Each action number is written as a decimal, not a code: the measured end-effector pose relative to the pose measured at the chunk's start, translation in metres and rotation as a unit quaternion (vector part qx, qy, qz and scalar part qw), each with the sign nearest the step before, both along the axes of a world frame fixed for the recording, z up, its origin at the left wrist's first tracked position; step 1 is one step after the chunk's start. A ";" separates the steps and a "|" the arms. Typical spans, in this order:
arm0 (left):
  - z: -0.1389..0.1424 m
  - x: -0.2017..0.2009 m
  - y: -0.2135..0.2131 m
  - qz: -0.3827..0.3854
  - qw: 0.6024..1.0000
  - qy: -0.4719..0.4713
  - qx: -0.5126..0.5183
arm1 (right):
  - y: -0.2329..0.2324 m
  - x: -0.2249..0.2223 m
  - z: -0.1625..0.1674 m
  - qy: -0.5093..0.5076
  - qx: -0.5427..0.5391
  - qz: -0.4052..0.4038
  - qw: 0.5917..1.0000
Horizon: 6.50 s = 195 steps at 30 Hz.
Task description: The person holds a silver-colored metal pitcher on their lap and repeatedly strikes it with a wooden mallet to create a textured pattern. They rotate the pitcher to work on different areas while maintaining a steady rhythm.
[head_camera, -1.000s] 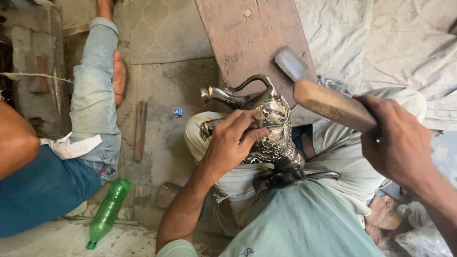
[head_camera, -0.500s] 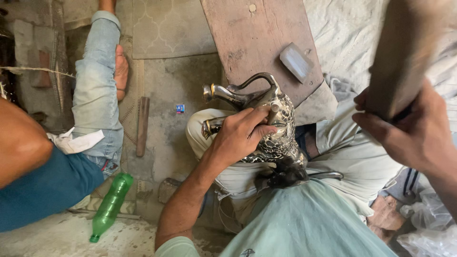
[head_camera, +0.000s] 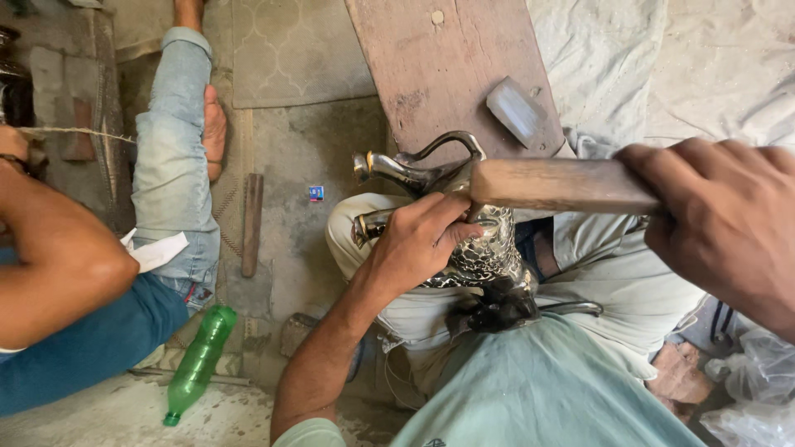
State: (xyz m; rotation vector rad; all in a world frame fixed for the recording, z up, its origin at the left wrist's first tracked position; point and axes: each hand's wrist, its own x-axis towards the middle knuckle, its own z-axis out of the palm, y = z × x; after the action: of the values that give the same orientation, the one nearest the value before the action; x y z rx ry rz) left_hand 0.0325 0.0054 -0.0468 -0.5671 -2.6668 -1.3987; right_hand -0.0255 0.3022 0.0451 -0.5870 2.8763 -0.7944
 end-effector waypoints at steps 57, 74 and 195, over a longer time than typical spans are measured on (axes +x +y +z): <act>-0.001 0.025 0.032 0.192 0.976 -0.044 0.095 | -0.045 -0.064 0.039 0.053 0.203 0.104 0.972; 0.001 0.025 0.028 0.175 0.980 -0.033 0.085 | -0.036 -0.043 0.033 -0.043 0.062 0.010 0.997; -0.007 0.020 0.025 0.087 0.991 0.045 0.093 | 0.017 -0.002 -0.018 0.131 0.161 0.071 0.976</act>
State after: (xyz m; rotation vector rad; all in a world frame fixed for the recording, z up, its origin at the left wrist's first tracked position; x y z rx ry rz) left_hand 0.0524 0.0308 -0.0535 -0.3599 -2.4162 -1.5113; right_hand -0.0275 0.3189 0.0273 -0.8970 3.0542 -0.2350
